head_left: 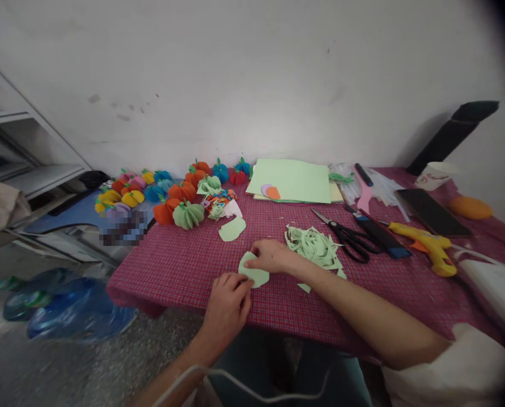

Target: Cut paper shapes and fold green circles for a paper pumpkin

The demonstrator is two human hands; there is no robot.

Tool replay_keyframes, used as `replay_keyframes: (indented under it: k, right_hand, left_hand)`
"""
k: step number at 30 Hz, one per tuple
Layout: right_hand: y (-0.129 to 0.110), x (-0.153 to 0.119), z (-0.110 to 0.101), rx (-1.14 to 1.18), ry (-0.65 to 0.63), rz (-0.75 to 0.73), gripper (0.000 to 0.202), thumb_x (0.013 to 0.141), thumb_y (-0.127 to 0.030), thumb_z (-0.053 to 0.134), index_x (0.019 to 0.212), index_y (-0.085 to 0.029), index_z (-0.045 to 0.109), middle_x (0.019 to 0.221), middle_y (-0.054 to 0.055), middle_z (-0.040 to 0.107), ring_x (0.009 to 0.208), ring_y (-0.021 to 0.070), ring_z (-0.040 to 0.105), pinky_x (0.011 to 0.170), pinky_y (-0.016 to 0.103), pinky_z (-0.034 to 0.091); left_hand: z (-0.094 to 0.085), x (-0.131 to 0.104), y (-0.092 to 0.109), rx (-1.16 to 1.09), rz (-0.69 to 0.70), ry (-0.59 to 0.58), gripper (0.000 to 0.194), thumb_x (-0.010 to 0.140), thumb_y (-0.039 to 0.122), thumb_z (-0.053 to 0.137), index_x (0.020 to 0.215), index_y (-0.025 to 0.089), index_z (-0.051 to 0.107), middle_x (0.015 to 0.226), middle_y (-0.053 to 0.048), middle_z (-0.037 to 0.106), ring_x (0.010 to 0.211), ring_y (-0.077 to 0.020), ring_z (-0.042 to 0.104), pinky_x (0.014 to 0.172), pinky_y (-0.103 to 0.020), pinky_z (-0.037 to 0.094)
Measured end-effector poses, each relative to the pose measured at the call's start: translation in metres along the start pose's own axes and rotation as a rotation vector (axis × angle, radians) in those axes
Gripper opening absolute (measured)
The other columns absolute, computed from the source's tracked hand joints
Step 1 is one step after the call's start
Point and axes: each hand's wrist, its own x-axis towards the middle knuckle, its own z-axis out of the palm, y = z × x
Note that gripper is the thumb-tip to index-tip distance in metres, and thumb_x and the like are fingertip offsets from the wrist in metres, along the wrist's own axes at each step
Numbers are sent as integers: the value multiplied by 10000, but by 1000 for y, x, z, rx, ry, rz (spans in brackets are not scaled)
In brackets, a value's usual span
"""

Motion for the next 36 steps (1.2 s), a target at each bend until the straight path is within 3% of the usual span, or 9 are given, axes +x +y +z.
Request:
replay_keyframes:
  k: [8,14,19,22,25,28,31,34,36]
  right_hand:
    - [-3,-10,-4,75,-54,-128,163,691,-326,568,768,-207,649,713,27,661,632,154,587,509,221,324]
    - [-10,-21,-19,-149,145,-187,182,785,-320,489,834,-204,620,779,66,662,748,198,599,612,253,352]
    - [-3,-22,-7,-211,111,-240,173,790,-283,477,819,-191,621,804,82,663,757,212,599,648,277,370]
    - [3,-21,-7,-84,132,-197,166,780,-263,477,744,-183,619,702,56,646,649,186,579,574,258,358]
    - [6,-25,-17,282,111,-187,207,776,-313,481,673,-173,593,588,7,582,529,131,504,495,222,329]
    - [6,-35,-25,702,37,-232,213,762,-351,500,697,-172,594,586,-19,552,509,102,457,489,204,336]
    - [6,-44,-23,896,14,-226,219,757,-371,519,722,-171,599,588,-26,532,511,92,432,500,204,338]
    - [10,-47,-14,945,7,-226,216,771,-362,515,712,-171,596,590,-31,517,524,86,424,511,202,331]
    - [16,-46,-9,976,19,-213,219,772,-358,522,686,-168,589,579,-36,510,525,82,426,516,200,335]
  left_hand:
    - [-1,-2,2,-57,-5,46,272,765,118,452,969,215,603,962,-67,607,894,-196,524,776,-383,403]
    - [-5,-2,-3,-104,-17,229,260,763,110,446,943,212,603,952,-63,621,952,-198,525,851,-412,389]
    - [-10,3,-7,-182,-108,305,263,767,122,445,953,228,598,1012,-64,595,995,-201,512,890,-422,382]
    - [-9,9,-6,-347,-248,341,334,781,169,458,1102,234,520,1149,-81,521,1089,-203,461,937,-418,351]
    - [-7,22,-2,-725,-426,363,479,776,235,506,1238,234,378,1259,-97,443,1145,-199,429,954,-404,338]
    - [-6,40,6,-1247,-545,265,509,772,274,532,1252,224,373,1260,-109,457,1146,-196,441,948,-370,347]
    - [-7,60,21,-1609,-551,58,410,761,285,552,1152,170,512,1182,-121,534,1082,-211,498,915,-350,372]
    - [-6,75,38,-1754,-553,-67,356,754,295,561,1069,130,584,1030,-126,617,964,-213,564,830,-329,424]
    - [-4,81,44,-1770,-571,-75,354,749,311,566,1039,112,602,963,-125,638,883,-200,590,755,-296,452]
